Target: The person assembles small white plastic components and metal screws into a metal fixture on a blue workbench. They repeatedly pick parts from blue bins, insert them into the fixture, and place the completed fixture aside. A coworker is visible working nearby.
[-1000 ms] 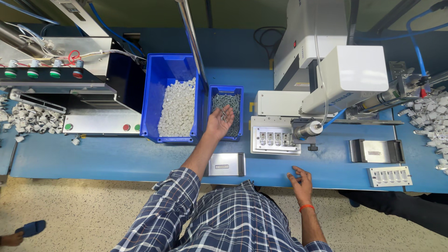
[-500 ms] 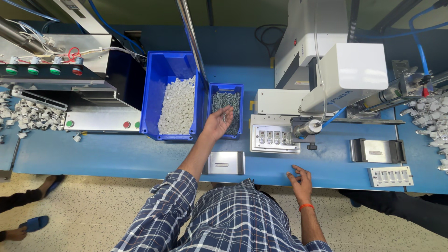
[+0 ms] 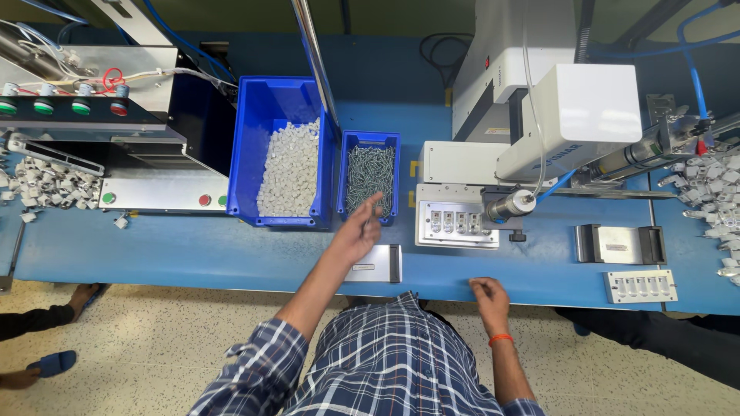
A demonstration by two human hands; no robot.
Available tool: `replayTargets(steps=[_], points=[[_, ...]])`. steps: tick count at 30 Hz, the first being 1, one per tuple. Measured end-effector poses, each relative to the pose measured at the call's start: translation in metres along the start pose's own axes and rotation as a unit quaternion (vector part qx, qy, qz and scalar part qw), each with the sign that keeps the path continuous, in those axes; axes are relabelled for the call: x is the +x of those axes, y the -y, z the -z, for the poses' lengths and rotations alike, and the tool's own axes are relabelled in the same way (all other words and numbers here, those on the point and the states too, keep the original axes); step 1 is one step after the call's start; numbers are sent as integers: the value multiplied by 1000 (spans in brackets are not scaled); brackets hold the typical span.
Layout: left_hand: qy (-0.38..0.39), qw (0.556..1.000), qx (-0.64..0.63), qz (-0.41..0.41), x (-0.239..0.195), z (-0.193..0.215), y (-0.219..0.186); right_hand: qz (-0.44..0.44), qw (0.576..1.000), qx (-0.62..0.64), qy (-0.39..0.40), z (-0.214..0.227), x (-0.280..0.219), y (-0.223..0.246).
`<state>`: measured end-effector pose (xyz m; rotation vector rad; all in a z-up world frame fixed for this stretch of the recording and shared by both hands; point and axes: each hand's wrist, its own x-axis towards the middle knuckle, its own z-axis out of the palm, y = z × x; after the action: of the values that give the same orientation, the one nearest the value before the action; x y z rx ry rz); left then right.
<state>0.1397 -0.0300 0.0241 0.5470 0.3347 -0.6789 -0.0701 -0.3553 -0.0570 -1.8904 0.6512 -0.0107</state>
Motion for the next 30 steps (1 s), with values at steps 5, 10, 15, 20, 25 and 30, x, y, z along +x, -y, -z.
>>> replayTargets(steps=[5,10,15,20,25,30], points=[[-33,979,194,55,-61,-25,32,64,989,-29,133,-22,-27,62],[44,931,342,117,-89,-41,53,101,973,69,196,-42,-51,149],[125,884,433,124,-92,-39,58,146,969,48,194,-50,-62,188],[210,857,445,151,-92,-32,52,139,966,31,216,-48,-65,187],[255,856,420,161,-97,-31,44,148,964,30,220,-51,-71,187],[195,895,344,209,-102,-26,41,148,970,35,188,-60,-79,195]])
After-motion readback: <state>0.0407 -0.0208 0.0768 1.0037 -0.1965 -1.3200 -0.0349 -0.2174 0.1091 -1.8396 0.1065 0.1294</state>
